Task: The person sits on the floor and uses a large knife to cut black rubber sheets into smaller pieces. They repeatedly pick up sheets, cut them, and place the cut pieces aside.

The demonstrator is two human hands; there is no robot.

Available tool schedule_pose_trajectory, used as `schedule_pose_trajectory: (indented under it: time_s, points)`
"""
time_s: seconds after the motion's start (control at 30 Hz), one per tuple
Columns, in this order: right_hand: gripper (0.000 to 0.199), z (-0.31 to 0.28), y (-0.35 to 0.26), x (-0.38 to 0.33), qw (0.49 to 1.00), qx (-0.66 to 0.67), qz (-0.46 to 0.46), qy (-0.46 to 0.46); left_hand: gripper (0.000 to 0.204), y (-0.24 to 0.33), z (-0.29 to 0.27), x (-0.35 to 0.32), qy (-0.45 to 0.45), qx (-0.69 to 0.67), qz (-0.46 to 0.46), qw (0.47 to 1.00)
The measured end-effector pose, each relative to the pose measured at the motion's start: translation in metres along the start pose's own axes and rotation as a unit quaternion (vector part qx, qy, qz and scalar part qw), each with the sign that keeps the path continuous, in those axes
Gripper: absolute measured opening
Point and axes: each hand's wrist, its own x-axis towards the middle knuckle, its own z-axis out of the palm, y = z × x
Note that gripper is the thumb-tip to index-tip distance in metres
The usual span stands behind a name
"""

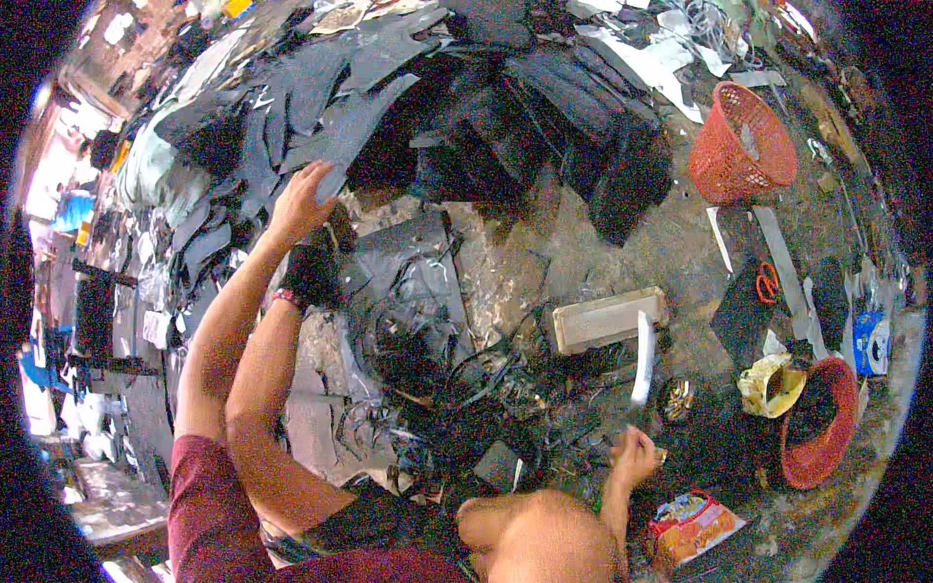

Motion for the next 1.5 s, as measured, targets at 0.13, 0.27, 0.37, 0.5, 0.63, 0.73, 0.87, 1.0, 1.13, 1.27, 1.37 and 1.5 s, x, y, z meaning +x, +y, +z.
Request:
schedule_pose_trajectory:
  time_s: [0.13, 0.27, 0.37, 0.5, 0.63, 0.73, 0.87, 1.0, 1.13, 1.27, 1.37, 1.5]
  points:
    - [0.029, 0.025, -0.048, 0.019, 0.986, 0.06, -0.116, 0.104, 0.095, -0.017, 0.082, 0.081, 0.111, 0.049, -0.062, 0.991]
    - [0.049, 0.069, -0.099, 0.06, 0.888, -0.242, -0.39, 0.029, 0.093, -0.005, 0.103, 0.107, -0.013, -0.008, -0.149, 0.989]
    - [0.052, 0.087, -0.107, 0.078, 0.865, -0.311, -0.392, -0.039, 0.075, 0.0, 0.083, 0.069, -0.018, 0.019, -0.132, 0.991]
    - [0.058, 0.093, -0.104, 0.088, 0.858, -0.362, -0.365, -0.019, 0.039, 0.071, 0.065, -0.02, 0.036, -0.226, -0.228, 0.946]
    - [0.06, 0.085, -0.076, 0.063, 0.851, -0.384, -0.357, -0.022, 0.009, 0.135, 0.028, -0.125, 0.06, -0.683, -0.451, 0.571]
    - [0.051, 0.044, -0.045, -0.004, 0.865, -0.359, -0.339, -0.093, 0.021, 0.2, -0.021, -0.179, 0.138, -0.678, -0.419, 0.588]
    - [0.038, -0.042, -0.064, -0.056, 0.93, -0.206, -0.302, -0.026, 0.05, 0.261, -0.118, -0.204, 0.214, -0.677, -0.331, 0.621]
    - [0.034, -0.107, -0.201, -0.138, 0.934, -0.037, -0.355, 0.03, 0.045, 0.258, -0.15, -0.249, 0.199, -0.732, -0.348, 0.552]
    - [0.024, -0.13, -0.235, -0.23, 0.854, 0.013, -0.434, -0.288, 0.045, 0.257, -0.162, -0.284, 0.215, -0.73, -0.406, 0.506]
    - [0.038, -0.104, -0.137, -0.233, 0.805, -0.201, -0.325, -0.454, 0.06, 0.256, -0.166, -0.311, 0.212, -0.742, -0.463, 0.436]
    - [0.042, -0.089, -0.111, -0.241, 0.739, -0.197, -0.421, -0.487, 0.06, 0.254, -0.169, -0.324, 0.22, -0.731, -0.477, 0.435]
    - [0.031, -0.089, -0.11, -0.252, 0.739, -0.228, -0.405, -0.487, 0.058, 0.255, -0.166, -0.338, 0.235, -0.735, -0.474, 0.424]
